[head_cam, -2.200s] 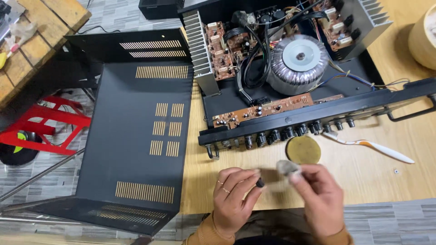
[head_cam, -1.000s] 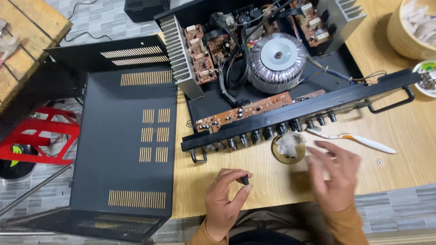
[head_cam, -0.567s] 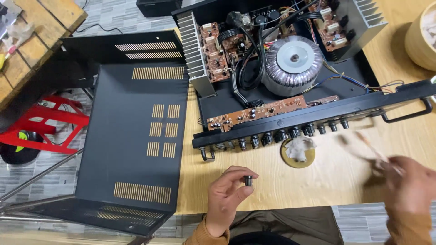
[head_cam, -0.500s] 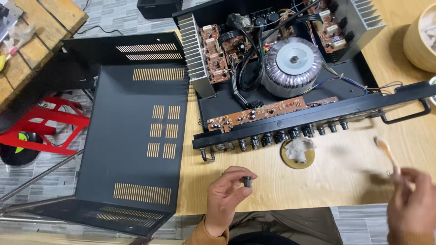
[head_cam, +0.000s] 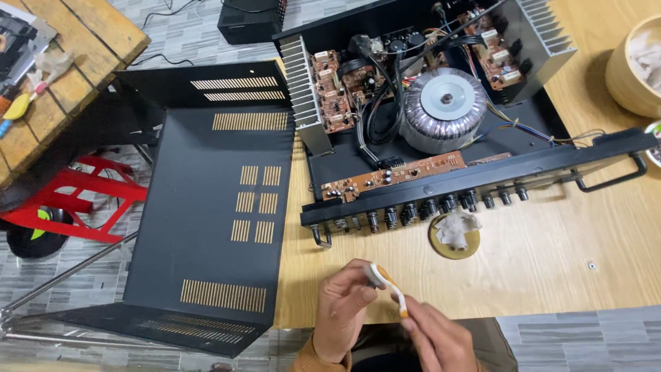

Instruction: Cleaning a small component with a cloth and toothbrush and reassembling an amplifier

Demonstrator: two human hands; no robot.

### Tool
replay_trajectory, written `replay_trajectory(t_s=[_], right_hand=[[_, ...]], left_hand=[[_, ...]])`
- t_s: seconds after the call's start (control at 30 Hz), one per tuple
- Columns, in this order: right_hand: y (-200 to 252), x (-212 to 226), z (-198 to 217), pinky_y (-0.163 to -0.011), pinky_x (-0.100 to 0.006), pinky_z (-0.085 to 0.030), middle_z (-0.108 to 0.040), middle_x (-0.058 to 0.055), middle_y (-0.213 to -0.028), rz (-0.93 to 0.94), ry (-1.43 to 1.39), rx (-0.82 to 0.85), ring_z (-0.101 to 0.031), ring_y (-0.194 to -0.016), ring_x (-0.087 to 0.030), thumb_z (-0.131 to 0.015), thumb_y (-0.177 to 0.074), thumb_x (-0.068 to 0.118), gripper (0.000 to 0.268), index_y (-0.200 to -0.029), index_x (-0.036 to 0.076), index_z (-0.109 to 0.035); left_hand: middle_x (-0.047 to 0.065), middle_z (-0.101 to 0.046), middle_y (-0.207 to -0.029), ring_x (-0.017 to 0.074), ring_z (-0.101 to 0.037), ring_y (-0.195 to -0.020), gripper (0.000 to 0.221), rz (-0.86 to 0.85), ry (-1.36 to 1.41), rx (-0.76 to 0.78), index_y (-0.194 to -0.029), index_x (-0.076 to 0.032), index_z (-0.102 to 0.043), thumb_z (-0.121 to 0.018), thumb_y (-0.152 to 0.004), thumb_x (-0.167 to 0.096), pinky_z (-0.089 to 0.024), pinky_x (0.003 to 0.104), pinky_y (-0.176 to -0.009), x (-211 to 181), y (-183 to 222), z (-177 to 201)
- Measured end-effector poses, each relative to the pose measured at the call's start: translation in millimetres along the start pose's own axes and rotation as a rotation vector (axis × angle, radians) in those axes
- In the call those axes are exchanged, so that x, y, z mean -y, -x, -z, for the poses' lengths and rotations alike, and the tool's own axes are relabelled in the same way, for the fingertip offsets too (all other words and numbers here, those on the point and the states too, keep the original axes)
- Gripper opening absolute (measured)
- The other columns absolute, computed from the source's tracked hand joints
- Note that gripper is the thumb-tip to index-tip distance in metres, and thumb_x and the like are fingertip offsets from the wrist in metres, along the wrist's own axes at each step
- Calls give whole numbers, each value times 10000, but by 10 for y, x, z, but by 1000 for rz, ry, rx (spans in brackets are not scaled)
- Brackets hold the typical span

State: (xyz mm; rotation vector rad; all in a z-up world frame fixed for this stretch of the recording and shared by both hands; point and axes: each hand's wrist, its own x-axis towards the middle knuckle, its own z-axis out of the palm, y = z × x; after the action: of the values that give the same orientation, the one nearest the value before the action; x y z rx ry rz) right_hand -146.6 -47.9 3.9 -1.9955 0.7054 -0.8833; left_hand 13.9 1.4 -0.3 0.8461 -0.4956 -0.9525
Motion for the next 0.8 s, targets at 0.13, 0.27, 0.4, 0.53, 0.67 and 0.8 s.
replay_trajectory(t_s=[0.13, 0.27, 0.4, 0.53, 0.67, 0.8], right_hand=[[96, 36, -110, -591, -183, -474, -681, -11, -788, -139, 3, -89, -545, -576, -75, -635, -893, 125, 307, -1184, 86, -724], [105, -119, -143, -618, -194, -530, -702, -59, -848, -10, 41, -60, -621, -609, -97, -618, -912, 98, 322, -1223, 40, -674], [264, -250, -226, -677, -137, -508, -718, -1, -809, -48, 6, 57, -646, -604, -48, -653, -900, 127, 336, -1233, 120, -706], [191, -91, -133, -628, -114, -459, -671, -2, -777, -46, 19, 6, -587, -552, -67, -638, -890, 95, 297, -1175, 107, -720], [119, 73, -43, -533, -179, -441, -675, -12, -689, -105, 51, -198, -548, -503, -74, -656, -858, 119, 234, -1067, 92, -759], [-129, 158, -27, -565, -171, -459, -599, -44, -779, 54, 32, -71, -503, -542, -106, -574, -934, 84, 242, -1156, 46, -663]], left_hand=[[148, -687, -997, 251, -637, -917, 207, 44, 56, -71, -1039, 48, -727, -721, -887, -93, -504, 388, -865, 73, 24, 37], [103, -702, -981, 232, -631, -903, 177, 18, 51, -53, -1015, 2, -746, -728, -890, -121, -519, 400, -886, 131, 10, 77], [82, -714, -930, 224, -627, -882, 183, -28, -88, -53, -960, -35, -739, -678, -921, -202, -494, 402, -875, 31, -47, 52], [104, -713, -1000, 243, -655, -955, 129, -119, -56, -23, -1017, -34, -741, -663, -917, -59, -523, 398, -933, -23, -42, 41], [156, -724, -1020, 272, -658, -975, 215, -76, 40, -56, -1043, 33, -733, -712, -907, -132, -520, 395, -958, -85, -79, 132], [199, -700, -983, 273, -647, -923, 323, 84, 83, -12, -1019, 81, -714, -741, -889, -213, -499, 365, -852, 97, 73, -15]])
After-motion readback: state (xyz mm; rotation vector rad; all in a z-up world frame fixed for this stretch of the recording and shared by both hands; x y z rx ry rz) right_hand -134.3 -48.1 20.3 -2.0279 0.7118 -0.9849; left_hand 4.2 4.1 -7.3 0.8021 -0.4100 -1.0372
